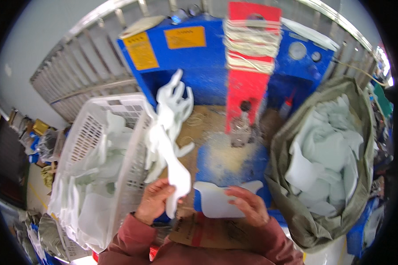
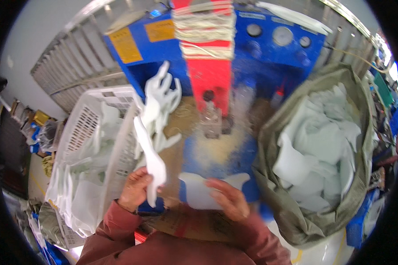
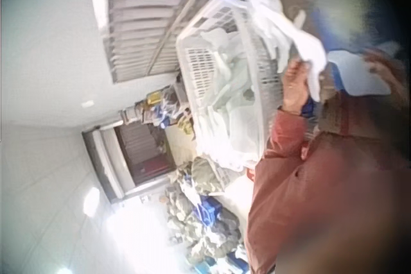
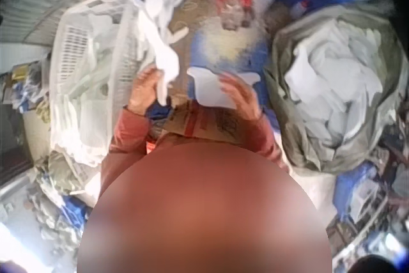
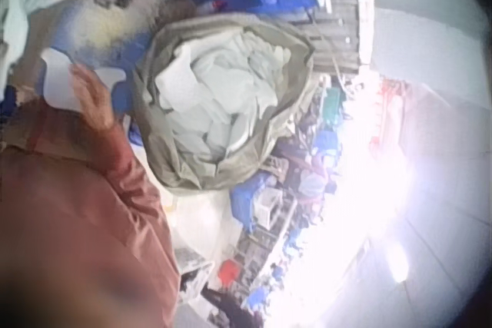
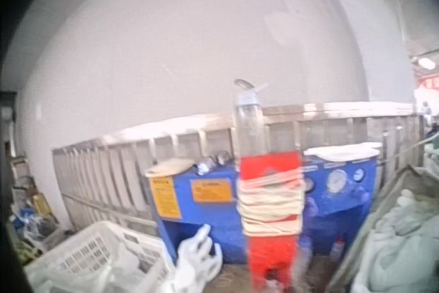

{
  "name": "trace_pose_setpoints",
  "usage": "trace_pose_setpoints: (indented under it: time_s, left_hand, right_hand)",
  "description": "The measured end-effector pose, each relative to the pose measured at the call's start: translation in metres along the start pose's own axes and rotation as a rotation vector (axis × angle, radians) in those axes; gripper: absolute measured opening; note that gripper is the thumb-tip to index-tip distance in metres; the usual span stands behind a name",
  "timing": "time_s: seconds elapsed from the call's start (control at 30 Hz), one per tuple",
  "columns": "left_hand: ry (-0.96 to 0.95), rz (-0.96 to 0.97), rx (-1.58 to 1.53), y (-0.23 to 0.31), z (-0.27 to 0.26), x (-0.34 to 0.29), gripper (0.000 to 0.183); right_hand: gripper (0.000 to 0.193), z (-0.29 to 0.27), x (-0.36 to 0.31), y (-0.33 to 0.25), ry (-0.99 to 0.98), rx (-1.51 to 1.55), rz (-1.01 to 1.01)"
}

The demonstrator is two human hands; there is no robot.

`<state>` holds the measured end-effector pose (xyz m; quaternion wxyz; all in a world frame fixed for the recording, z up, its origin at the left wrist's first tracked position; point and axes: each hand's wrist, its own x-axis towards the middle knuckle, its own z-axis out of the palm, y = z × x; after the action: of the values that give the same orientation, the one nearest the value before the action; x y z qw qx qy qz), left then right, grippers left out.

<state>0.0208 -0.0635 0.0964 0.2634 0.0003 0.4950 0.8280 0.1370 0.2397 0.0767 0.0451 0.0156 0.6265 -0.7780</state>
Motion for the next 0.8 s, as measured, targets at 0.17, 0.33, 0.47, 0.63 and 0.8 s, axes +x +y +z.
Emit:
trace_pose_setpoints:
  time_s: [0.17, 0.33, 0.47, 0.63, 0.8]
  left_hand:
    - [-0.369, -0.339, -0.153, -0.078, 0.039, -0.001, 0.027]
    - [-0.368, -0.402, -0.015, -0.088, 0.049, 0.003, 0.028]
    - [-0.364, -0.456, 0.037, -0.095, 0.056, 0.004, 0.027]
    - [-0.405, -0.367, 0.25, -0.099, 0.058, 0.007, 0.03]
    - [-0.33, -0.172, 0.62, -0.071, 0.028, 0.007, 0.043]
  right_hand:
    - [0.053, 0.022, 0.002, -0.008, -0.219, 0.331, 0.157]
    - [0.054, 0.023, -0.011, -0.016, -0.193, 0.315, 0.055]
    - [0.057, 0.018, -0.018, -0.024, -0.146, 0.158, 0.076]
    - [0.057, 0.016, -0.012, -0.033, -0.138, -0.367, -0.162]
    - [0.063, 0.001, -0.012, -0.052, -0.028, -0.72, -0.264]
